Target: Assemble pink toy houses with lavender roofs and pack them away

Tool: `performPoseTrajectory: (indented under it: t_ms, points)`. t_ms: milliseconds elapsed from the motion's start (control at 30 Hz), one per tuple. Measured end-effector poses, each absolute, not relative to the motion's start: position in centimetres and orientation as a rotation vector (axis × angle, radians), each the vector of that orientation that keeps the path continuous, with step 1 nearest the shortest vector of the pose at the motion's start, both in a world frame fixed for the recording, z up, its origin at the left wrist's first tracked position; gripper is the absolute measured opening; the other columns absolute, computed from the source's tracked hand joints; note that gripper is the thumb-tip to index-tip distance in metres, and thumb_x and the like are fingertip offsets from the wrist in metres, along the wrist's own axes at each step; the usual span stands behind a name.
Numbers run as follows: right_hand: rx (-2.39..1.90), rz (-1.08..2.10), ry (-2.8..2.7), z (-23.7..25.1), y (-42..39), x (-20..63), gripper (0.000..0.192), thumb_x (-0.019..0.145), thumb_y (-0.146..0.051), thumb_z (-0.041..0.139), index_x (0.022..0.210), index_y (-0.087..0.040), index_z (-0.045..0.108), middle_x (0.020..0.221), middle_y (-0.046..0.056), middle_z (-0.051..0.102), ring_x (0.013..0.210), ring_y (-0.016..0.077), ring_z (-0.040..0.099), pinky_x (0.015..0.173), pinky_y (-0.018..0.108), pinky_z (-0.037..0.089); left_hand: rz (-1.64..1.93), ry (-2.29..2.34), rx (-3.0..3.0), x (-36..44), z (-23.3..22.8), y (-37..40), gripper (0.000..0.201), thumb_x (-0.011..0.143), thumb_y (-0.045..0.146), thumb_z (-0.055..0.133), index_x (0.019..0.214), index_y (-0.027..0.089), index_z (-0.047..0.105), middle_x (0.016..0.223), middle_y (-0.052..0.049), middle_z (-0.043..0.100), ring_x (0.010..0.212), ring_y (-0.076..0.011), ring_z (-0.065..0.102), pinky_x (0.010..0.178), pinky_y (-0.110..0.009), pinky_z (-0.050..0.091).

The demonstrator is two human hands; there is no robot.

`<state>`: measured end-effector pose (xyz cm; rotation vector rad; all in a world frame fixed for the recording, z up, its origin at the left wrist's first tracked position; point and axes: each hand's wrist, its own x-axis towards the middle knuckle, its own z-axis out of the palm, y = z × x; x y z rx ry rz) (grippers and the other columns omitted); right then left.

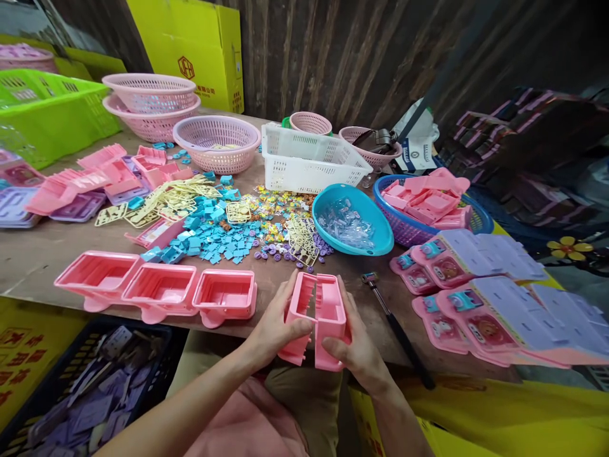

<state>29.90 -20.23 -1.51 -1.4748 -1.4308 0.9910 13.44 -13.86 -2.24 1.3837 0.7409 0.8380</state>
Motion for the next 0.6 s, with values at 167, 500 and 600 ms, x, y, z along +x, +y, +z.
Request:
performPoseTrajectory:
  t_ms: [167, 500, 600]
  points:
    - [-1.455, 1.015, -1.413, -1.30, -20.31, 29.63, 0.099, 0.066, -0.071, 0.057, 0.145, -0.027, 0.017, 0.136, 0.009, 0.035, 0.130, 0.0283, 0.031, 0.109, 0.044, 0.023, 0.839, 0.711, 1.317, 13.45, -2.12, -14.18, 0.105, 0.061, 0.076, 0.055, 0.142, 0.017, 0.026, 0.144, -0.013, 0.036, 0.132, -0.0344, 0.029, 0.110, -0.045, 0.024]
    - [-1.590, 0.987, -1.457, -1.05, -20.41, 29.97, 0.104, 0.063, -0.074, 0.056, 0.145, -0.027, 0.015, 0.141, 0.009, 0.030, 0.134, 0.0320, 0.022, 0.109, 0.049, 0.018, 0.880, 0.672, 1.228, 13.32, -2.29, -14.30, 0.087, 0.071, 0.063, 0.059, 0.140, 0.019, 0.030, 0.141, -0.012, 0.040, 0.132, -0.0325, 0.031, 0.110, -0.045, 0.022]
    - [-1.602, 0.967, -1.471, -1.05, -20.37, 29.94, 0.104, 0.062, -0.075, 0.056, 0.145, -0.026, 0.017, 0.140, 0.009, 0.031, 0.134, 0.0327, 0.022, 0.109, 0.050, 0.018, 0.883, 0.658, 1.212, 13.33, -2.23, -14.39, 0.083, 0.071, 0.060, 0.062, 0.138, 0.020, 0.034, 0.138, -0.011, 0.044, 0.131, -0.0327, 0.031, 0.109, -0.046, 0.023]
